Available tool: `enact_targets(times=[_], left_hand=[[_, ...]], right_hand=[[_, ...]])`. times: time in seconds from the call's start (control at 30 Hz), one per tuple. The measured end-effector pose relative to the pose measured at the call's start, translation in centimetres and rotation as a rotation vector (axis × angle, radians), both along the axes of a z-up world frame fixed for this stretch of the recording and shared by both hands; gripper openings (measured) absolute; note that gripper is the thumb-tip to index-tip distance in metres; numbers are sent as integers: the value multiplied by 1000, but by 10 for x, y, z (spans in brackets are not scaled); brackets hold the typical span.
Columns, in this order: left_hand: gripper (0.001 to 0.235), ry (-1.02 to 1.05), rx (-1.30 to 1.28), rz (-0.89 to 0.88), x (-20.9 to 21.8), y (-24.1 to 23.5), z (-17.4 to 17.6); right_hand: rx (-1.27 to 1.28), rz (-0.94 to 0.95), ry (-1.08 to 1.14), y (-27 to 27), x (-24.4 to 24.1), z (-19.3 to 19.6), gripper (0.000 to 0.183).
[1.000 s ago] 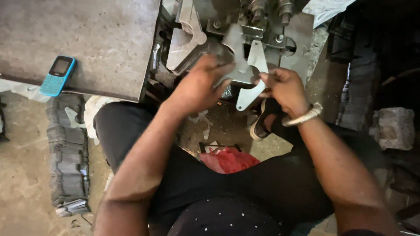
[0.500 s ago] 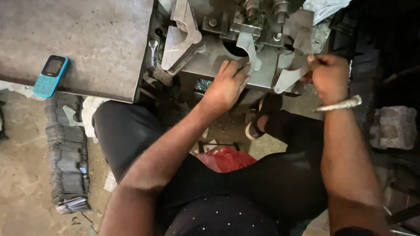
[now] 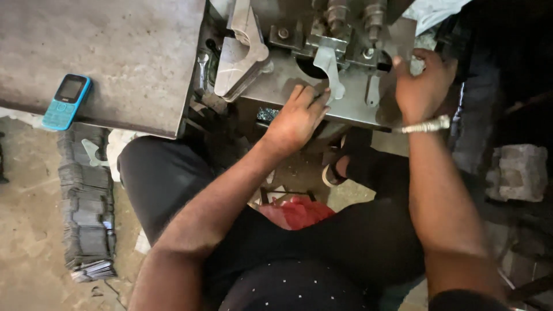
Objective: The recorder is feeding metal plates into a stamping machine and collecting the processed pieces.
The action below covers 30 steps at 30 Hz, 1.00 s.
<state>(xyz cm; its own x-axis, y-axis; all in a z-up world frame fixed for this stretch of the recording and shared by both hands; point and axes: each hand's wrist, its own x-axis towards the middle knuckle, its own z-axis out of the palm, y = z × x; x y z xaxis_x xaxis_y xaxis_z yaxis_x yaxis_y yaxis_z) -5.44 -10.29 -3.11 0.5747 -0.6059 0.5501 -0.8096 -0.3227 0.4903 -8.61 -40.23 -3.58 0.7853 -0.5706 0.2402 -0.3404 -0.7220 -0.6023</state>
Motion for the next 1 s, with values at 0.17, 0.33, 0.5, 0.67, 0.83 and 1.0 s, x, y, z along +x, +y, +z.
enact_targets(times=[0.17,0.33,0.5,0.67,0.83,1.0], left_hand=[[32,39,-2,-11,-2,2,7],[34,58,14,-5,0,4,9],[34,-56,31,35,-2,6,5],[32,9,6,5,-7,32,57],[40,164,-41,143,25,71,71],[38,-15,177,445,57,96,39]], right_hand=[[-155,231,-170,68,-31,31,29],[-155,554,-167,117,-35,45,44],[-283,688,-80,128,-32,40,57],[-380,740,-163,131,-45,72,39],[77,675,-38,142,-35,70,12],[1098,236,153,107,12,-2,22]])
